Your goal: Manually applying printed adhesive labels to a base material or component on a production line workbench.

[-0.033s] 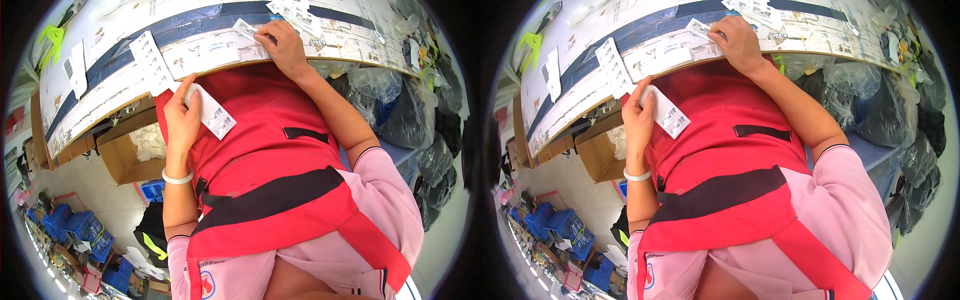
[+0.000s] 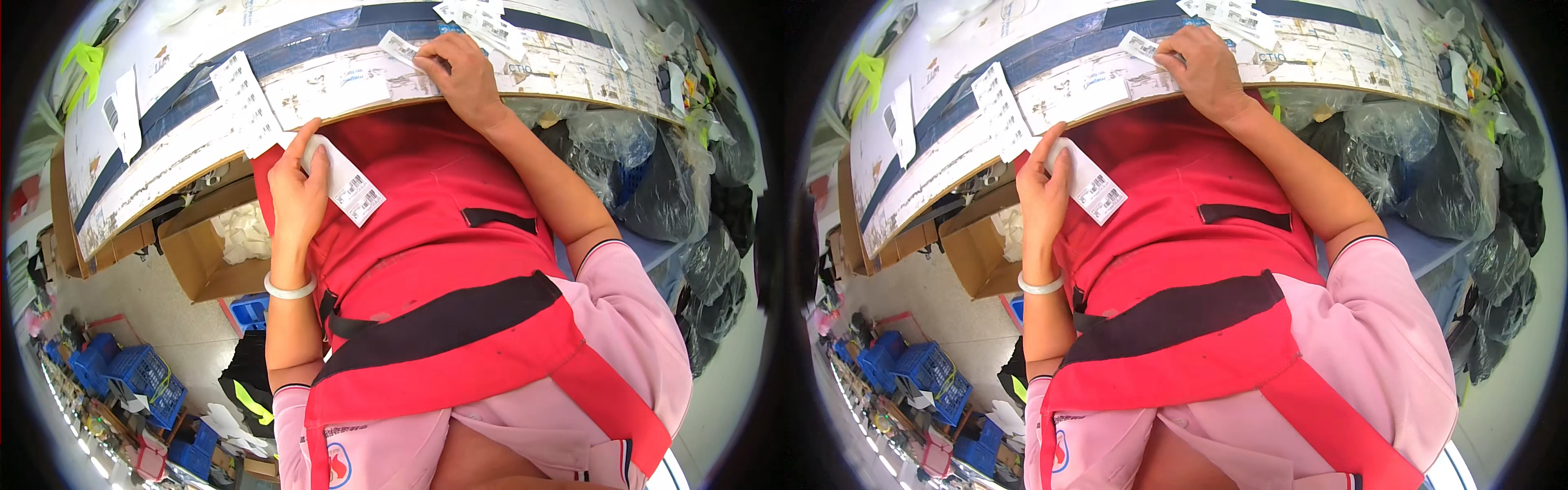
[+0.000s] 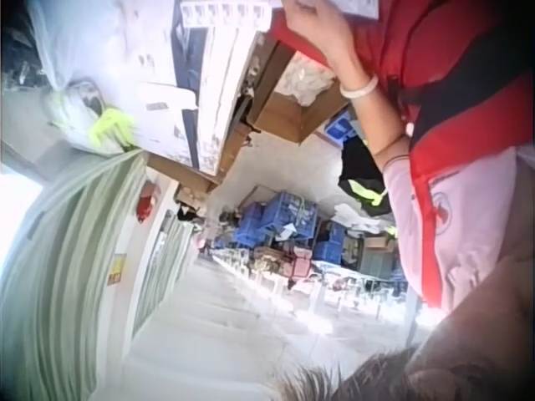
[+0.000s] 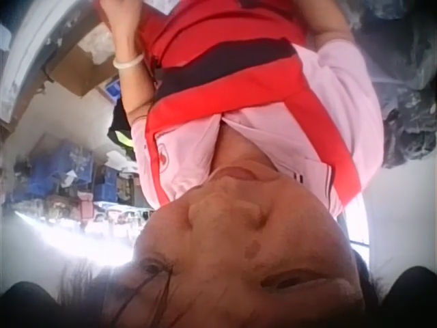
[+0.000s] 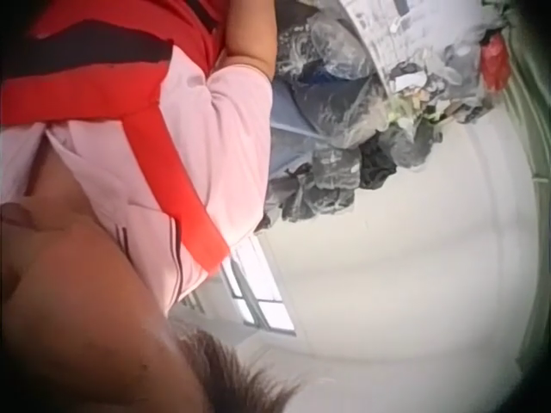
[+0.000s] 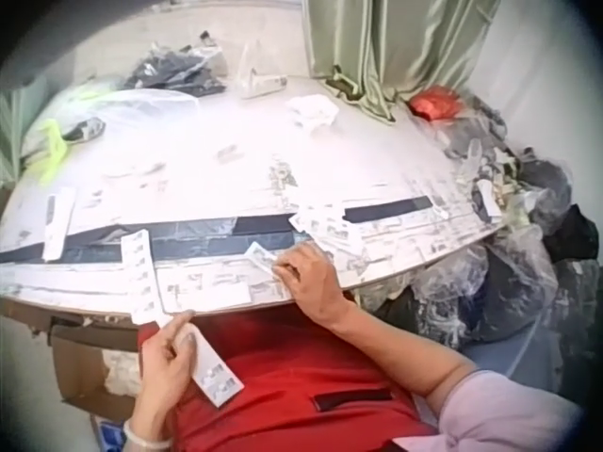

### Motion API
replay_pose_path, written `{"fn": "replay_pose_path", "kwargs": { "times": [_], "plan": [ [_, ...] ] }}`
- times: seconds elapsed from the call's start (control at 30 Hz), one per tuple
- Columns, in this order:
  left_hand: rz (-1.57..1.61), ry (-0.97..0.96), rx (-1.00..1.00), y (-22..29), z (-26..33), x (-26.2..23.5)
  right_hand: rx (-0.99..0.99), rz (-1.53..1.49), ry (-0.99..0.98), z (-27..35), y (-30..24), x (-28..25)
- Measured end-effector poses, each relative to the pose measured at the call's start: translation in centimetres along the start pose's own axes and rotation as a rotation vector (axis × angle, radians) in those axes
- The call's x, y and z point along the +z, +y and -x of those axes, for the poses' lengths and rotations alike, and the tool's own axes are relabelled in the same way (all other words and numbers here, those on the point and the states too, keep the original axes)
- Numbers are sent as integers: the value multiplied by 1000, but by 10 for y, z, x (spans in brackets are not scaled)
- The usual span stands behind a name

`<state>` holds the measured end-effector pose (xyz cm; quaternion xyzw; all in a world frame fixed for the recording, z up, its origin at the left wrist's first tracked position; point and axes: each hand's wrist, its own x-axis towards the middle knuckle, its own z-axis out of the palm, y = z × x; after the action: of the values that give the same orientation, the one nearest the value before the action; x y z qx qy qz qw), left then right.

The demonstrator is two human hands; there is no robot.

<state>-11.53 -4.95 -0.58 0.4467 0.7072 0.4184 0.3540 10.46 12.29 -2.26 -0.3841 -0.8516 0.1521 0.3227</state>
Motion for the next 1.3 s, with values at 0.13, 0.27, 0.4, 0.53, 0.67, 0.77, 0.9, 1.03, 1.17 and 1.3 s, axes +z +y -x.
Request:
{"fn": "replay_pose_path", "kwargs": {
  "times": [0.13, 0.27, 0.4, 0.53, 0.67, 0.77, 0.9, 1.03, 1.17, 1.3],
  "plan": [
    [-98, 18, 77, 1, -6, 4, -66, -35, 58, 2, -6, 0],
    [-63, 20, 93, 1, -8, 6, -39, 70, 86, 1, -4, -1],
    [-57, -12, 48, 3, -8, 5, -6, 171, 150, -2, -1, -2],
    [-37, -5, 71, 0, -7, 4, 10, 46, 94, -1, 2, 0],
    [8, -3, 69, 6, -5, 6, 11, -21, 135, -1, 7, 4],
    [17, -25, 64, 0, -6, 5, -2, -22, 108, -2, 5, 2],
    [17, -50, 16, 4, -5, 1, 43, -41, 72, -2, 9, -7],
    [57, -25, 48, 2, -4, 3, 166, -22, 21, -4, 1, -22],
    [62, -43, 20, 4, -5, 4, 46, 104, 74, 4, 3, -10],
    [48, -38, 46, 3, -6, 6, 73, 24, 32, 4, 2, -9]
  ]
}}
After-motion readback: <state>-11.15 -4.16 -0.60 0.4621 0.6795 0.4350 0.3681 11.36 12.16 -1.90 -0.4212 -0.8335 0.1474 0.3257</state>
